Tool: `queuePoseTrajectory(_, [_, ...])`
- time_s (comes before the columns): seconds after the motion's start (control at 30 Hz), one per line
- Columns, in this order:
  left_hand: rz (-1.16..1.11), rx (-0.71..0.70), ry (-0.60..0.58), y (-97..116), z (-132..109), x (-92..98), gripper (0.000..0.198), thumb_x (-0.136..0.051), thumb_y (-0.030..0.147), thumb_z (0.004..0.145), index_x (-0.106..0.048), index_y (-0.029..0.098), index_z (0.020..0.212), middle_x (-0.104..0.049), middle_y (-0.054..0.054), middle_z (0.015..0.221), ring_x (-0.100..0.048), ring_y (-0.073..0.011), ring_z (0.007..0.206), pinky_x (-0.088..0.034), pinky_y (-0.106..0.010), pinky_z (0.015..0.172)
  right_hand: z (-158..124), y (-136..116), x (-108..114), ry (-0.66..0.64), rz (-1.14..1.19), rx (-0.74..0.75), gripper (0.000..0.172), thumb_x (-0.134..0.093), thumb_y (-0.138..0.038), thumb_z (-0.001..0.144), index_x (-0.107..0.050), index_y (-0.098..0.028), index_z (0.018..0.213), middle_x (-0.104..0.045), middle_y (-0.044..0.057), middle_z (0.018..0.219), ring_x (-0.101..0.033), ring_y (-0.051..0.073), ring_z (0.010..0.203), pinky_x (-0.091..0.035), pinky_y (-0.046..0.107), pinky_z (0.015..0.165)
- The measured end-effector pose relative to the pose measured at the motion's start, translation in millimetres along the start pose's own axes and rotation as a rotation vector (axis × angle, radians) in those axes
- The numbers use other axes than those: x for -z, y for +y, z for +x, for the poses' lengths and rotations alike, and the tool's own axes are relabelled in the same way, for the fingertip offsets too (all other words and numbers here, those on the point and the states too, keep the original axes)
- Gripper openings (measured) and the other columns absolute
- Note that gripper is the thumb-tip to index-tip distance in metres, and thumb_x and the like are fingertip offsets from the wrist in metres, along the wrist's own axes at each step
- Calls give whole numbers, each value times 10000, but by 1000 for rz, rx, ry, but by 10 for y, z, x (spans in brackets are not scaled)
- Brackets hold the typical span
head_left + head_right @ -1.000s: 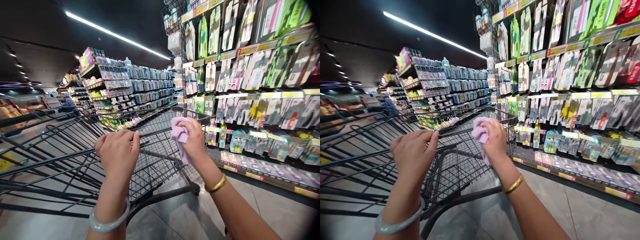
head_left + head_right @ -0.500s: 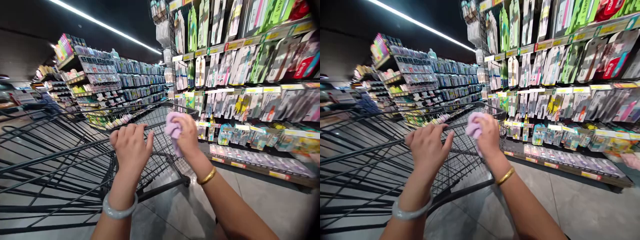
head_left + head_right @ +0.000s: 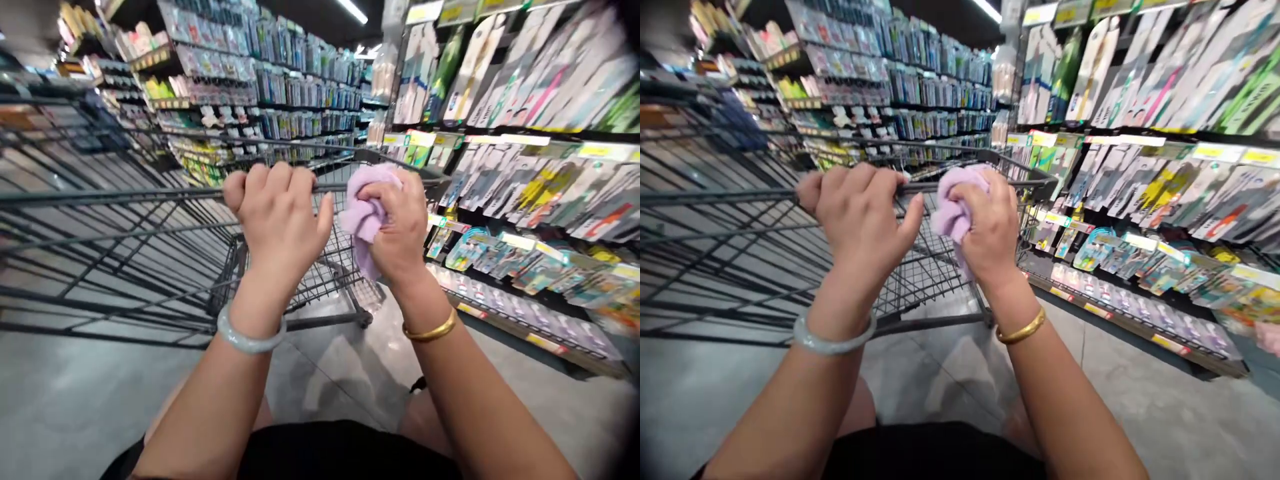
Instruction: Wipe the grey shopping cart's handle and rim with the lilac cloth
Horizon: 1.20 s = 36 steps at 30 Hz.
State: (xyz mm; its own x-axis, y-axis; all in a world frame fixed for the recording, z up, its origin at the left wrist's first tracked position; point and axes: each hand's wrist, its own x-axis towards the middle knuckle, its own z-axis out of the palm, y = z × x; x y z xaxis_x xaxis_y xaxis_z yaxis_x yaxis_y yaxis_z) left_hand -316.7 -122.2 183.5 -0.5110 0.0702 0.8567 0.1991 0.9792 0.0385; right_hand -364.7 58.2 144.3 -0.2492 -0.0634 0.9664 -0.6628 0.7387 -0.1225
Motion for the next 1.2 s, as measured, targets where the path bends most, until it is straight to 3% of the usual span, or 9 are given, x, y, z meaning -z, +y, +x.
queuePoseTrajectory(0.1, [-5, 0, -30, 3, 8, 9, 315, -489, 497, 938, -625, 217, 988, -620, -86, 994, -468, -298, 1074, -253, -489, 1011, -18, 69, 37, -74, 3, 159, 157, -650, -291, 882, -684, -272, 1034, -575, 65, 1244, -533, 247, 1192, -456, 467, 1006])
queuePoseTrajectory(0.27, [33, -3, -32, 18, 6, 37, 299, -448, 478, 966, -615, 231, 986, -624, -75, 981, -499, -297, 1045, -260, -492, 1013, -49, 643, 21, 245, -58, -115, 191, -756, -279, 754, -674, -208, 912, -610, 98, 1007, -598, 252, 1046, -482, 426, 908])
queuePoseTrajectory(0.33, [48, -16, -27, 12, 5, 52, 274, -459, 461, 965, -616, 238, 979, -629, -64, 957, -508, -290, 1023, -262, -488, 1016, -52, 513, -15, 283, -65, -162, 210, -759, -260, 729, -667, -215, 912, -603, 83, 999, -600, 243, 1013, -498, 412, 873])
queuePoseTrajectory(0.53, [36, 3, -38, 6, 7, 74, 246, -467, 428, 959, -625, 240, 966, -629, -79, 954, -504, -303, 1020, -270, -490, 1003, -45, -55, -75, -54, 5, 177, 173, -651, -258, 856, -676, -303, 1021, -560, 28, 1247, -532, 222, 1176, -448, 440, 1036])
queuePoseTrajectory(0.73, [74, -40, -58, -6, -25, 72, 245, -489, 414, 946, -603, 240, 1073, -617, -99, 1030, -478, -317, 1034, -279, -495, 1005, -87, 650, 23, 233, 7, -280, 189, -691, -226, 757, -643, -209, 939, -562, 65, 1070, -551, 242, 1108, -475, 474, 989])
queuePoseTrajectory(0.83, [88, -70, -82, -38, -24, 81, 258, -535, 405, 916, -594, 244, 1110, -612, -104, 1056, -469, -329, 1041, -288, -501, 990, -112, 418, -35, 267, 18, -345, 180, -674, -236, 774, -642, -207, 948, -546, 71, 1056, -548, 247, 1090, -480, 500, 989])
queuePoseTrajectory(1.0, [70, -114, -108, -101, -3, 104, 281, -569, 343, 875, -600, 232, 1131, -619, -109, 1027, -481, -338, 1031, -294, -501, 957, -207, -209, -210, -28, 151, 80, 191, -650, -224, 854, -659, -321, 1018, -527, 41, 1263, -502, 264, 1206, -459, 498, 1054])
queuePoseTrajectory(1.07, [66, -137, -110, -121, -1, 107, 301, -565, 306, 867, -594, 237, 1159, -626, -105, 1042, -486, -329, 1022, -294, -494, 955, -244, -87, -211, -87, 154, 136, 205, -651, -213, 849, -667, -350, 1001, -551, 14, 1243, -507, 251, 1193, -450, 491, 1071])
queuePoseTrajectory(1.2, [84, -152, -124, -137, 5, 83, 363, -592, 287, 846, -578, 226, 1205, -626, -102, 1079, -479, -316, 1021, -296, -480, 970, -263, 468, -128, 163, 42, -225, 173, -610, -233, 813, -630, -253, 983, -515, 70, 1169, -523, 256, 1155, -459, 520, 1031])
